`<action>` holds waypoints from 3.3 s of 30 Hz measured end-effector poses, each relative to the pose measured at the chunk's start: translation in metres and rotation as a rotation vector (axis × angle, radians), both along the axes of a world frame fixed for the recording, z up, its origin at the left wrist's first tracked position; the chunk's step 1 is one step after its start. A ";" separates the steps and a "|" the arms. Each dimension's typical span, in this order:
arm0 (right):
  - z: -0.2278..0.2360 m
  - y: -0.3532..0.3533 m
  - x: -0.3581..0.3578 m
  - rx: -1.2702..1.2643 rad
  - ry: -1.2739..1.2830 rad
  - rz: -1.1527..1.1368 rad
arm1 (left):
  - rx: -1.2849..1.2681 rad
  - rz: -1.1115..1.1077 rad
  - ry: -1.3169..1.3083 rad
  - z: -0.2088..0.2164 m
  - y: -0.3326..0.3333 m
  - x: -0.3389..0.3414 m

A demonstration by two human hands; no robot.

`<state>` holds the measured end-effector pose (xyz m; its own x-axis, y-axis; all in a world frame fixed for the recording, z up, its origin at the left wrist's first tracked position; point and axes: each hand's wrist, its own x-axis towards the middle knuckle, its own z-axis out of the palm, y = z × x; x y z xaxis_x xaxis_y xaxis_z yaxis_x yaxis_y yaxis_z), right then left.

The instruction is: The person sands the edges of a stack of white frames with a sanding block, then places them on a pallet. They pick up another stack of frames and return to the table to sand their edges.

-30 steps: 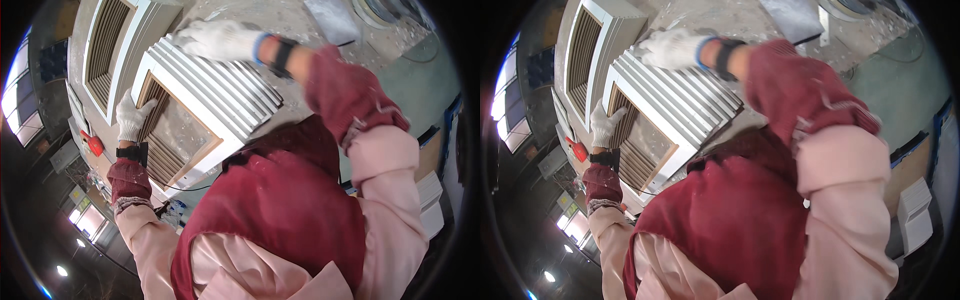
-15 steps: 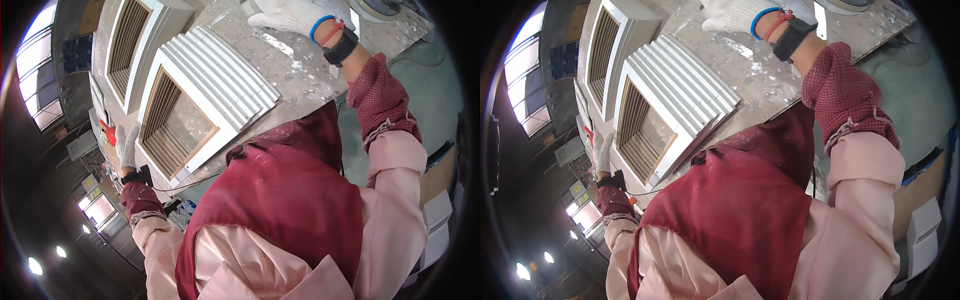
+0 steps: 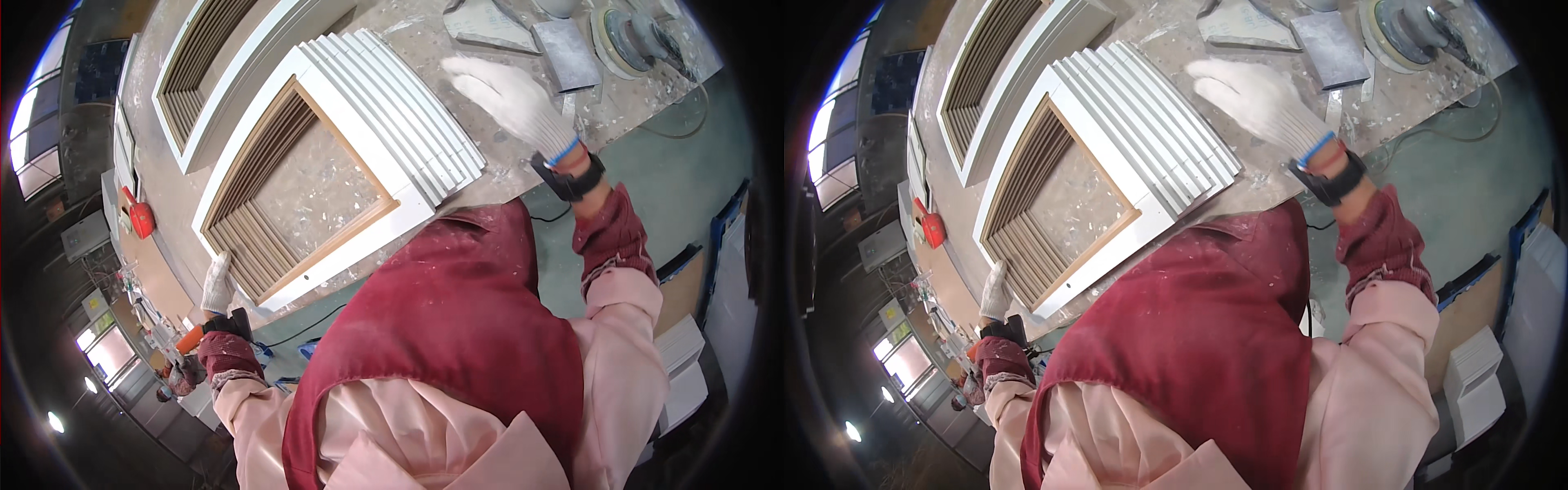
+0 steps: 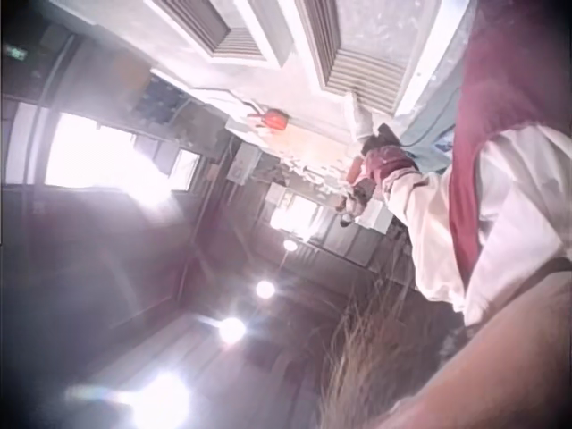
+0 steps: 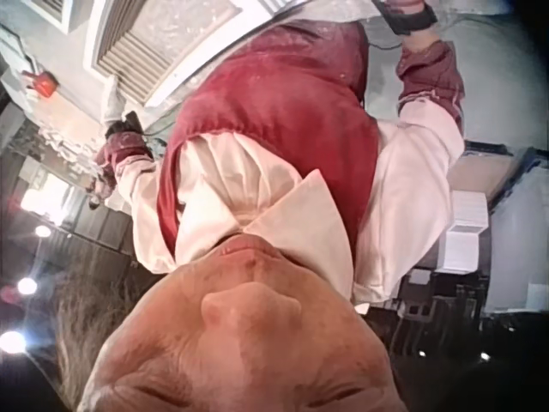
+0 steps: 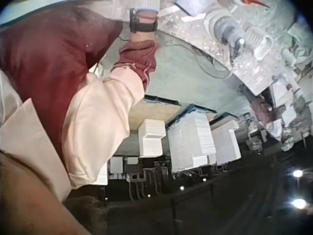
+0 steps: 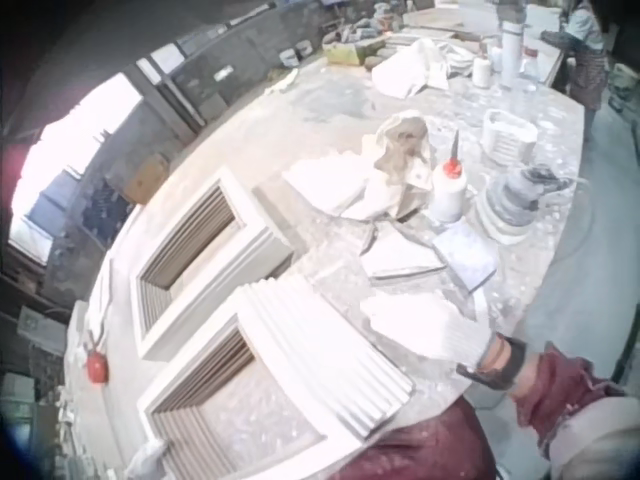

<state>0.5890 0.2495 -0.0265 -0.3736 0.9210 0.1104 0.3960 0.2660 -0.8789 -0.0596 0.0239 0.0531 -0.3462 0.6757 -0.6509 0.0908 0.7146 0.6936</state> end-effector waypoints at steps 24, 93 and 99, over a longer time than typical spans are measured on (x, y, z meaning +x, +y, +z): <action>-0.003 -0.058 -0.035 0.143 -0.278 0.006 | -0.009 0.383 -0.184 -0.014 0.020 0.024; -0.036 0.010 -0.066 0.563 -0.266 0.156 | 0.003 -1.022 1.230 0.016 0.249 0.260; 0.017 0.040 -0.086 0.175 -0.222 0.136 | 0.045 -1.054 1.242 0.001 0.239 0.264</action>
<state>0.5029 0.2892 -0.0094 -0.5244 0.8353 0.1652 0.5234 0.4692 -0.7113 0.2040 0.2628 0.0541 -0.0115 0.9494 -0.3139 0.9867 -0.0402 -0.1577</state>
